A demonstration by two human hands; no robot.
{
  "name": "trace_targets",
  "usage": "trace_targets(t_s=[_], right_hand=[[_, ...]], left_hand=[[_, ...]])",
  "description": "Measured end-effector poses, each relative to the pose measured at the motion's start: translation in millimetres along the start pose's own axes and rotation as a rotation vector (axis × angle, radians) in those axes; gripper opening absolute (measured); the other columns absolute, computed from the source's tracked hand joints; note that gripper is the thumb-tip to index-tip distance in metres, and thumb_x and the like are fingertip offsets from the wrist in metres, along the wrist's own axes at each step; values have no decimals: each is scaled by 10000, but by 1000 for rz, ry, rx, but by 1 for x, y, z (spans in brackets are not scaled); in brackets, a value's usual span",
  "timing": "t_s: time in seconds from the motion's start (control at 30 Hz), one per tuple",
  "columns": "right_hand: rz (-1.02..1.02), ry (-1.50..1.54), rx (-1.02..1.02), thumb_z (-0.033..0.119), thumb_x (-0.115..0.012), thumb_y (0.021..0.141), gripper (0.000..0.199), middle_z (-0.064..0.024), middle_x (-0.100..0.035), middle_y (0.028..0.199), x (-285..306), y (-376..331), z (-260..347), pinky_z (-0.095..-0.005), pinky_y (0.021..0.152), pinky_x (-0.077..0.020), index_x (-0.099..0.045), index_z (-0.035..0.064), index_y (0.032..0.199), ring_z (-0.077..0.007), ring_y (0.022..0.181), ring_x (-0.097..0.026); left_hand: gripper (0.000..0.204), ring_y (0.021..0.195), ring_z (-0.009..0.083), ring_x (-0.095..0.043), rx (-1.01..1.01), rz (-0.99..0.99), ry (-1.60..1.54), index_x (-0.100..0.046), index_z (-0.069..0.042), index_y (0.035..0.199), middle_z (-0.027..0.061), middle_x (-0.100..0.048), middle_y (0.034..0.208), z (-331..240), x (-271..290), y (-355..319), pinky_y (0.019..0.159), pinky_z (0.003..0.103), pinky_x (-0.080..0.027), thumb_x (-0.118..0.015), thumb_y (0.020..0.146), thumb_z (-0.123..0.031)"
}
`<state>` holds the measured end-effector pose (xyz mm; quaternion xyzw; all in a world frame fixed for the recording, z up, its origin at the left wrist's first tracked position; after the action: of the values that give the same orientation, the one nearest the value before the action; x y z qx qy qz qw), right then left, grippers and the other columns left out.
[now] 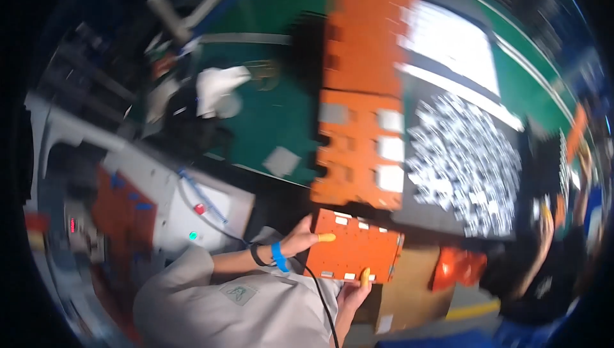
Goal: Manually assembling and packaging small electrical components into plastic bags and boxes on a factory line.
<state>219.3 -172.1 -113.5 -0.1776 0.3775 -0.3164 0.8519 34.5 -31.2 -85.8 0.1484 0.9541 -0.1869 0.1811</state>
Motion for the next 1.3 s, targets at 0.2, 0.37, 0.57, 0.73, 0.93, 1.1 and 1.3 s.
trace_targets(t_s=[0.2, 0.37, 0.57, 0.73, 0.93, 1.1, 1.3], right_hand=[[206, -392, -240, 291, -633, 971, 322, -95, -651, 1087, 31, 52, -54, -404, 960, -494, -625, 37, 1169, -227, 1056, -621], [555, -428, -485, 379, -619, 976, 577, -121, -562, 1360, -50, 31, -58, -484, 1058, -428, -472, 29, 1411, -284, 1262, -531], [616, -413, -565, 211, -637, 978, 442, -109, -625, 1258, -96, 13, -74, -413, 1047, -444, -531, -39, 1327, -241, 1162, -594], [727, -497, -474, 199, -636, 967, 407, -106, -624, 1245, -127, -8, -64, -404, 1007, -479, -542, -30, 1290, -239, 1121, -610], [707, -527, -311, 206, -706, 924, 384, -71, -642, 1137, -130, -9, -60, -354, 940, -505, -549, 6, 1212, -185, 1020, -632], [735, -461, -467, 161, -764, 890, 354, -61, -657, 1110, -116, -20, -71, -332, 905, -516, -590, 3, 1154, -168, 988, -639], [722, -538, -394, 171, -778, 883, 330, -112, -644, 1073, -136, -59, -51, -377, 888, -538, -537, 4, 1037, -206, 994, -633]], left_hand=[[427, 1089, 152, -585, -218, -388, -104, -582, -13, 1216, 69, -637, 1177, 2, 73, -70, 959, 316, -490, -757, 832, -80], [456, 1119, 128, -570, -218, -525, -148, -565, -31, 1252, 38, -628, 1186, -6, 81, -108, 976, 298, -473, -753, 837, -57], [536, 1166, 142, -570, -241, -702, -144, -504, -39, 1305, 42, -610, 1243, 2, 104, -153, 1012, 327, -481, -759, 834, -21], [513, 1146, 126, -560, -306, -693, -195, -539, -38, 1255, 35, -606, 1232, -27, 102, -187, 980, 313, -475, -793, 810, -30], [348, 1037, 72, -569, -245, -605, -231, -603, -64, 1138, -38, -624, 1089, -43, 124, -204, 944, 278, -459, -784, 850, -141], [554, 1188, 135, -567, -239, -498, -228, -557, -7, 1364, 49, -635, 1292, -55, 131, -214, 1034, 288, -421, -754, 868, -155], [660, 1099, 108, -546, -111, -159, 64, -536, 69, 1331, 45, -622, 1214, -61, 147, -256, 982, 286, -451, -820, 827, -250]])
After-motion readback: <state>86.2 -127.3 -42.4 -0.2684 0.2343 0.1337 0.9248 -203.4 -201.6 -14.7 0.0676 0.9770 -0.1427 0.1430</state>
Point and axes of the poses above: each hand's wrist, its own y-axis towards the middle knuckle, its own x-axis out of the back of the hand, z = x × y, the point moved 6 cm from there along y, towards the middle knuckle
